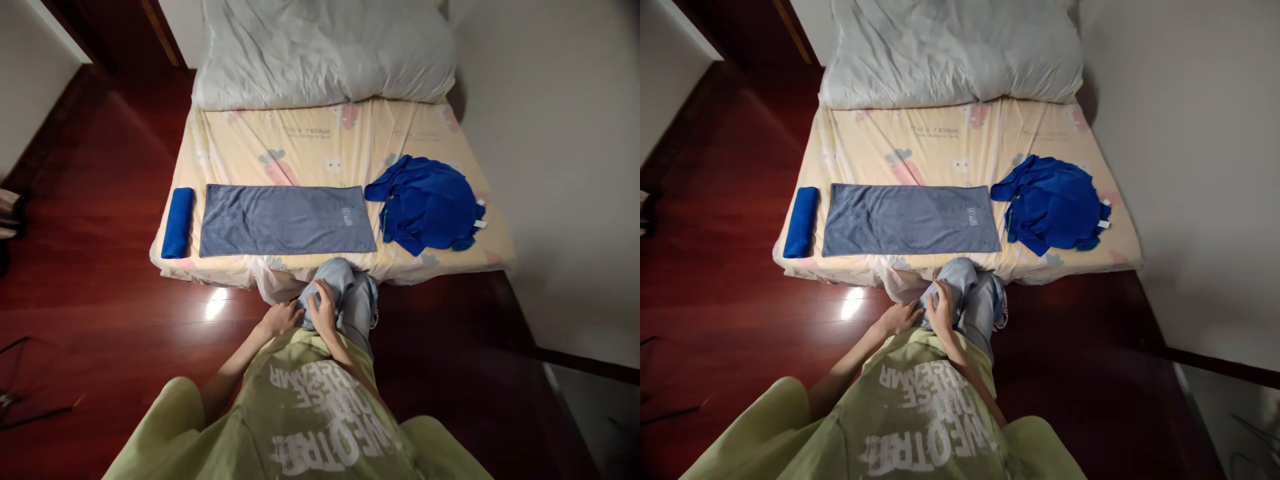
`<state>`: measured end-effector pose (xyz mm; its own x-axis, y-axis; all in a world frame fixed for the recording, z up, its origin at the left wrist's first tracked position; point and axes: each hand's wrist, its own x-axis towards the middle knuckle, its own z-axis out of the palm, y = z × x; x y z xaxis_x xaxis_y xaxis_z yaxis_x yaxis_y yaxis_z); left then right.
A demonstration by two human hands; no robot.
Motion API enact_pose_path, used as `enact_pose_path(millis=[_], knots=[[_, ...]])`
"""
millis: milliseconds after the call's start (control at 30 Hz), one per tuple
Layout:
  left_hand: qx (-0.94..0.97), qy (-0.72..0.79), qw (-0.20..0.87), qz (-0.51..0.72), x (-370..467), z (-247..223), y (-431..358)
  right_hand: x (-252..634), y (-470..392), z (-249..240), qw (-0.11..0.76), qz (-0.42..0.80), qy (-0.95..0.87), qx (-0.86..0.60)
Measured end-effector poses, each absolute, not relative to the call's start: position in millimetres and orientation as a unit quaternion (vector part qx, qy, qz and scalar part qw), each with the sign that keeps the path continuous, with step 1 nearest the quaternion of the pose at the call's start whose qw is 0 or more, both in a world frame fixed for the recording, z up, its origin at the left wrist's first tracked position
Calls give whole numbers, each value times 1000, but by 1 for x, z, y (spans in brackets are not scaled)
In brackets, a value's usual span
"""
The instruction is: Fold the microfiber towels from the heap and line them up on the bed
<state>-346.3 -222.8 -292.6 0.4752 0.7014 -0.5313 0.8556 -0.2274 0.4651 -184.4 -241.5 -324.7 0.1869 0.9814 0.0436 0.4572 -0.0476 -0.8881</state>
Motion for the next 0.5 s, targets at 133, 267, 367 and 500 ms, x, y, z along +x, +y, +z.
enact_pose_path(millis=[133,267,367,500], knots=[[843,448,259,-142,-316,-274,-218,-206,-206,-329,494,539,-373,-571],[830,491,208,-163,-301,-269,-229,-222,-167,-346,532,693,-134,-469],[811,516,235,-145,-305,-275,-242,-229,-147,-357,539,723,-34,-431],[777,537,315,-93,-322,-286,-256,-241,-135,-367,554,707,19,-440]])
